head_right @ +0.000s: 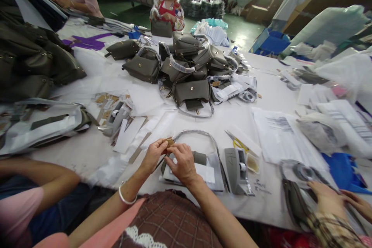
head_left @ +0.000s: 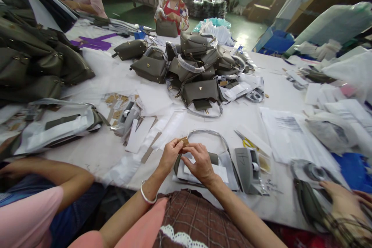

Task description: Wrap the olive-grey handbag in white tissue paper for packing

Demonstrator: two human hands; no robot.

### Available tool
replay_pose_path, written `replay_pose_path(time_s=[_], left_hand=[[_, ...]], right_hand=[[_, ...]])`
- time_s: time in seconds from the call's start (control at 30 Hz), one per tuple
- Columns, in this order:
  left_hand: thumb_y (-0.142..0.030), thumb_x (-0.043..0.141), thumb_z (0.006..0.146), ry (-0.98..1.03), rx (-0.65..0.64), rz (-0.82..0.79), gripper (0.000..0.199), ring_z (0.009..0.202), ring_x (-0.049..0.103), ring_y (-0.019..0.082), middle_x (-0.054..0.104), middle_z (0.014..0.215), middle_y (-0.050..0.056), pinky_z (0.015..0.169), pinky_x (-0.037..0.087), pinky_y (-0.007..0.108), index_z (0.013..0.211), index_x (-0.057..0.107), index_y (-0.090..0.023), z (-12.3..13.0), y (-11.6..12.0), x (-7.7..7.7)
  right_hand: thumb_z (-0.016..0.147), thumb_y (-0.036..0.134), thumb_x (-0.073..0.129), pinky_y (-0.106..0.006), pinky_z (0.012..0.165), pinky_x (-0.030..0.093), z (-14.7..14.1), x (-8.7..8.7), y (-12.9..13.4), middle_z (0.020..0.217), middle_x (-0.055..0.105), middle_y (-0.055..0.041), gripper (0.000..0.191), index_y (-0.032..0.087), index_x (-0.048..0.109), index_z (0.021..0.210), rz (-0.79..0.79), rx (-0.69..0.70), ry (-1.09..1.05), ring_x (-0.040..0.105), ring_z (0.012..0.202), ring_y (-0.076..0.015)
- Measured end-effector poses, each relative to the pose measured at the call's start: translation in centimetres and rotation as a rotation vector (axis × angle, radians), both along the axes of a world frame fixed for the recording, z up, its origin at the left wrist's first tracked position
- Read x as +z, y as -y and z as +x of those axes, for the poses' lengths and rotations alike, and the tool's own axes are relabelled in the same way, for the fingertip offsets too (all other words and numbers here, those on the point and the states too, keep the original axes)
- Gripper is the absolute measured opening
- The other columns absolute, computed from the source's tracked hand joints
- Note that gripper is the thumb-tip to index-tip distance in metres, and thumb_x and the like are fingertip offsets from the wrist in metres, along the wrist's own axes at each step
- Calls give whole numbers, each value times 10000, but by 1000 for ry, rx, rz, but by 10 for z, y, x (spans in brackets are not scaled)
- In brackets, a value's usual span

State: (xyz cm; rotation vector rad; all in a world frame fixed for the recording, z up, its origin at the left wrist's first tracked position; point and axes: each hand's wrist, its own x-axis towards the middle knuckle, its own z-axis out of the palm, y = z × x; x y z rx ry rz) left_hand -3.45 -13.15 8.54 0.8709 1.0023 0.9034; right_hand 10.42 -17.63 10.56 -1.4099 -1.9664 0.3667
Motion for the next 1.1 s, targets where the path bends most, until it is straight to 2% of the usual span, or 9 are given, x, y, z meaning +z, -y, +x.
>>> replay_pose_path(time_s=[0.13,0.23,0.4,0.53,0.67,0.77,0.9,1.0,1.1], left_hand=[[-470,592,817,-178,-33,71,386,840,629,198,688,907,70,759,508,297,954,681,-121,-7,-6,2],[-441,595,810,-235,-63,118,349,809,606,184,672,863,53,742,483,281,929,678,-123,-10,-8,4],[-405,606,825,-99,-162,103,305,788,573,154,647,852,36,741,457,258,940,658,-127,-12,-7,9],[-392,618,826,-5,-194,65,291,770,570,141,645,844,34,739,452,248,929,648,-122,-14,-8,13],[-400,609,822,-37,-174,45,299,755,575,140,647,839,32,719,459,247,936,639,-126,-20,-14,10],[-396,576,817,-189,-146,85,282,710,555,137,623,795,19,660,442,239,897,622,-130,-27,-22,5],[-334,492,837,-544,-140,256,212,674,525,144,581,723,7,622,405,247,811,591,-149,-38,-33,-5],[-286,472,864,-837,-154,340,187,712,547,160,610,755,26,680,419,271,804,599,-162,-45,-37,-11],[-239,499,871,-1041,-158,401,152,835,599,200,660,882,72,799,453,324,879,633,-168,-46,-37,-14]], right_hand=[[907,235,583,-343,809,464,6,0,-6,926,661,-50,81,212,650,946,6,-99,-200,595,882,-184],[879,185,551,-302,730,488,14,-1,-15,938,653,-45,168,206,648,1015,-94,-209,-349,588,762,-147],[771,151,553,-278,698,504,21,-7,-25,907,676,-12,483,212,592,1248,-378,-62,-465,592,680,-119],[810,289,620,-282,714,498,14,-12,-24,858,699,-21,204,208,716,971,-511,-55,-611,614,726,-140],[769,392,695,-281,660,480,12,-9,-23,708,665,-14,214,186,703,829,-643,-148,-818,600,669,-148],[750,400,708,-270,633,455,17,-1,-24,694,661,-21,242,171,687,827,-742,-152,-955,571,639,-133],[706,357,725,-254,603,432,22,8,-25,887,698,-56,209,171,661,775,-851,-168,-1257,597,695,-133],[666,276,732,-246,590,429,23,9,-24,998,685,-53,159,164,621,692,-826,-170,-1368,587,690,-114],[684,259,716,-258,602,448,23,8,-21,976,693,-60,154,164,595,687,-848,-136,-1401,600,676,-122]])
